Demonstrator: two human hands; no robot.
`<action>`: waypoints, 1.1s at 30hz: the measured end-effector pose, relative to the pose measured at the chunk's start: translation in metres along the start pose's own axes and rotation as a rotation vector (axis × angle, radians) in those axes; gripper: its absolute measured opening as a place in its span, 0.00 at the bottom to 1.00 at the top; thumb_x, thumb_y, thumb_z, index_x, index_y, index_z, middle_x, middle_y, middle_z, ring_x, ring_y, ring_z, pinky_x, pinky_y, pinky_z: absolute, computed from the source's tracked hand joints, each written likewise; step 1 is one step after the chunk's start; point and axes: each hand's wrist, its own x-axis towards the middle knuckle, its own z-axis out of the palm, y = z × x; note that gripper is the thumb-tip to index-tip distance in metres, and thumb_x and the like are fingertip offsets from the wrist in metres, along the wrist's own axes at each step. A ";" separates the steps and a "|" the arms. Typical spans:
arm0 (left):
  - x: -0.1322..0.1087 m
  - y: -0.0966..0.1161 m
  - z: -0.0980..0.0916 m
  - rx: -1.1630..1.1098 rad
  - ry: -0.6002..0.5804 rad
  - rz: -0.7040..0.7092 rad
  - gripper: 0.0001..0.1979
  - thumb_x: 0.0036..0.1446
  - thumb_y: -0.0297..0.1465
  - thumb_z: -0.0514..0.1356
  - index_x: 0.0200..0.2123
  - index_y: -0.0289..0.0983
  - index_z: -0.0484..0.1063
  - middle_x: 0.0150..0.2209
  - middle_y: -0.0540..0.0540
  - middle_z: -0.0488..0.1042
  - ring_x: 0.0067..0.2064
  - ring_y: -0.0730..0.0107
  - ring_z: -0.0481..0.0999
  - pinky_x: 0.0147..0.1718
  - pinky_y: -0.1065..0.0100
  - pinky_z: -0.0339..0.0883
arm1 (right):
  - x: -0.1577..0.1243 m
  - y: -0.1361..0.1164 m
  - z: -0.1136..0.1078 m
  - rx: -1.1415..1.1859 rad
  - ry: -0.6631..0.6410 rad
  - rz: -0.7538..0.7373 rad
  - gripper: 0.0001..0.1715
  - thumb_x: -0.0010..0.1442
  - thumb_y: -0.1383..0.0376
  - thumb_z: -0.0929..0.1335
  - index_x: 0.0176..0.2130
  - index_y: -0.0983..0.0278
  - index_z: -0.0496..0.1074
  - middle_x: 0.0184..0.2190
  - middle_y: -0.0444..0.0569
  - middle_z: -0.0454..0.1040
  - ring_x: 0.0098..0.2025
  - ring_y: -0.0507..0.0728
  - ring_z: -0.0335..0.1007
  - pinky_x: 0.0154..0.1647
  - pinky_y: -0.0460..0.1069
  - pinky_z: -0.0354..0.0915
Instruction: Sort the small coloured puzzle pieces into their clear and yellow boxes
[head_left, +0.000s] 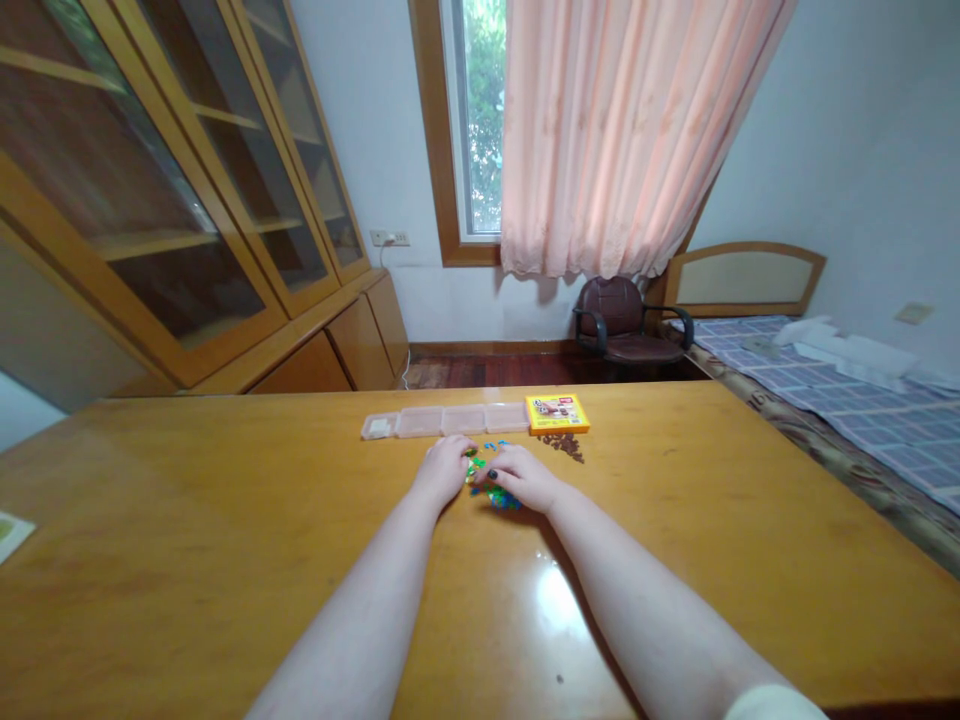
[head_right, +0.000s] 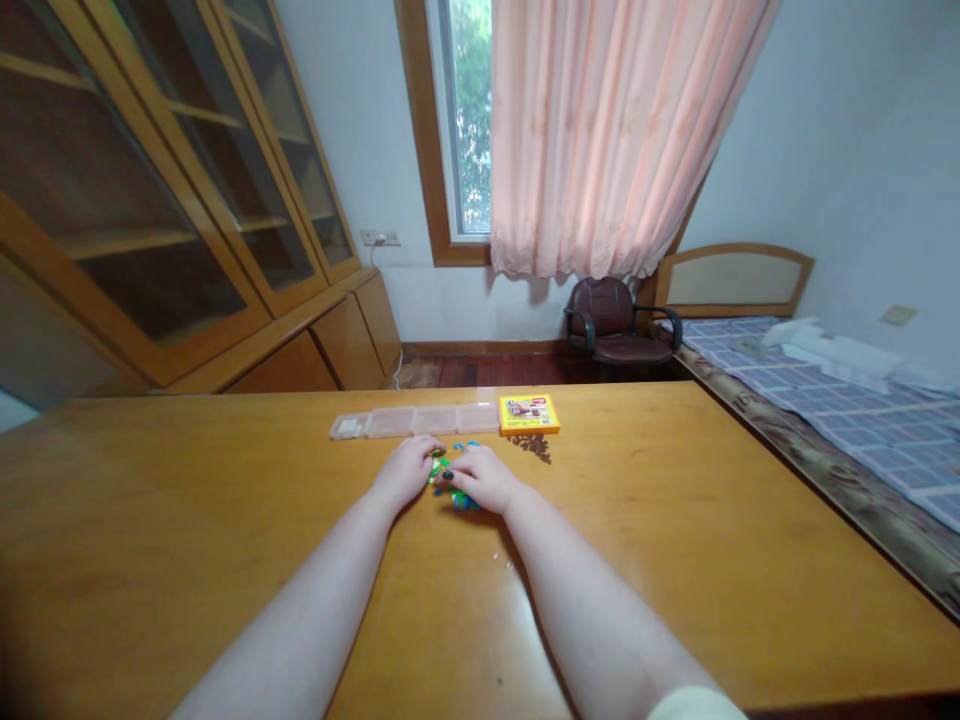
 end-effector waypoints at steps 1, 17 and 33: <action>0.000 0.000 0.000 -0.002 -0.002 0.001 0.18 0.48 0.21 0.50 0.39 0.38 0.74 0.42 0.46 0.75 0.45 0.66 0.71 0.49 0.65 0.62 | 0.000 -0.001 0.001 0.024 -0.020 -0.022 0.26 0.64 0.53 0.56 0.37 0.61 0.76 0.29 0.46 0.76 0.33 0.53 0.66 0.42 0.48 0.56; -0.004 0.008 0.003 -0.015 -0.093 0.030 0.24 0.52 0.22 0.50 0.53 0.37 0.67 0.56 0.44 0.66 0.57 0.65 0.64 0.58 0.62 0.54 | -0.006 0.028 0.001 -0.120 0.494 0.504 0.24 0.63 0.58 0.57 0.30 0.64 0.77 0.28 0.51 0.75 0.33 0.55 0.66 0.37 0.47 0.56; -0.013 0.038 -0.016 0.135 -0.211 0.163 0.17 0.51 0.24 0.53 0.42 0.43 0.75 0.42 0.48 0.77 0.45 0.65 0.72 0.48 0.64 0.62 | -0.005 0.036 -0.001 0.315 0.717 0.557 0.28 0.60 0.56 0.54 0.23 0.65 0.73 0.26 0.49 0.76 0.31 0.54 0.69 0.37 0.47 0.60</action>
